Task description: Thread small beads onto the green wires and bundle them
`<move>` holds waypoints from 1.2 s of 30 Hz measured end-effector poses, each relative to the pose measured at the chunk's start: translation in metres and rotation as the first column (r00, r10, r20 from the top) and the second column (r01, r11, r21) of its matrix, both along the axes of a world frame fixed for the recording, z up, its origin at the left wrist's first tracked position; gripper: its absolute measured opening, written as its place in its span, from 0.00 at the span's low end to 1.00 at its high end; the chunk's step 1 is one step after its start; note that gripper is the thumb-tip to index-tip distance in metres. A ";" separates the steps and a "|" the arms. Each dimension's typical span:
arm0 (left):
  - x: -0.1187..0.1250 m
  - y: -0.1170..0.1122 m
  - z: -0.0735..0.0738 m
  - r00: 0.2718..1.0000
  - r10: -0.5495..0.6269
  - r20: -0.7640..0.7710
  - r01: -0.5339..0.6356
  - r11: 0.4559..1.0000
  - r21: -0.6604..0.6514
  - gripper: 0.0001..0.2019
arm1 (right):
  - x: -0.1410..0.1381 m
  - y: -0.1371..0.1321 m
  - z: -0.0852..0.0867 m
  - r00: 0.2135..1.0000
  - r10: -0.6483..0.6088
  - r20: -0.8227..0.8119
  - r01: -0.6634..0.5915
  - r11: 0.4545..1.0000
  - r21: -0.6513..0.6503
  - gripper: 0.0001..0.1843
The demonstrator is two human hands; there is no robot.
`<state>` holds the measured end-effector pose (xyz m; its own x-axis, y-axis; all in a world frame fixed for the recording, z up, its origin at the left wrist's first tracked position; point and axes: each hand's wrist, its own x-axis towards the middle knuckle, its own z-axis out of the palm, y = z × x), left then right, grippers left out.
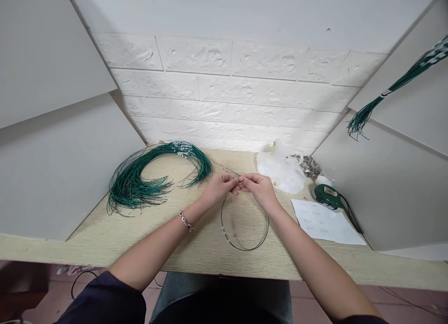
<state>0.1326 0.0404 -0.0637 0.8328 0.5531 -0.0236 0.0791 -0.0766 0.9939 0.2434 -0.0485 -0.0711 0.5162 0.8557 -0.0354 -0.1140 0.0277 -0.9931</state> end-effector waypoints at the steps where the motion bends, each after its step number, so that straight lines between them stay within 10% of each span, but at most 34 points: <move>1: 0.000 0.000 0.000 1.000 0.003 0.001 -0.003 1.000 0.003 0.14 | 0.000 0.000 0.000 1.000 -0.004 0.013 0.004 1.000 0.003 0.13; 22: 0.000 -0.006 0.005 0.996 0.061 0.067 -0.056 0.995 -0.079 0.13 | -0.007 0.000 -0.004 0.998 -0.016 0.064 0.009 0.993 0.115 0.12; 36: -0.002 -0.009 0.013 0.997 0.069 0.018 -0.069 0.998 0.001 0.13 | -0.008 0.002 -0.007 0.899 0.186 -0.396 -0.109 0.972 0.210 0.11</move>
<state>0.1311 0.0316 -0.0511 0.7930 0.6092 -0.0081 0.0666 -0.0734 0.9951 0.2358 -0.0470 -0.0781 0.3563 0.9327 -0.0566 -0.5264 0.1503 -0.8369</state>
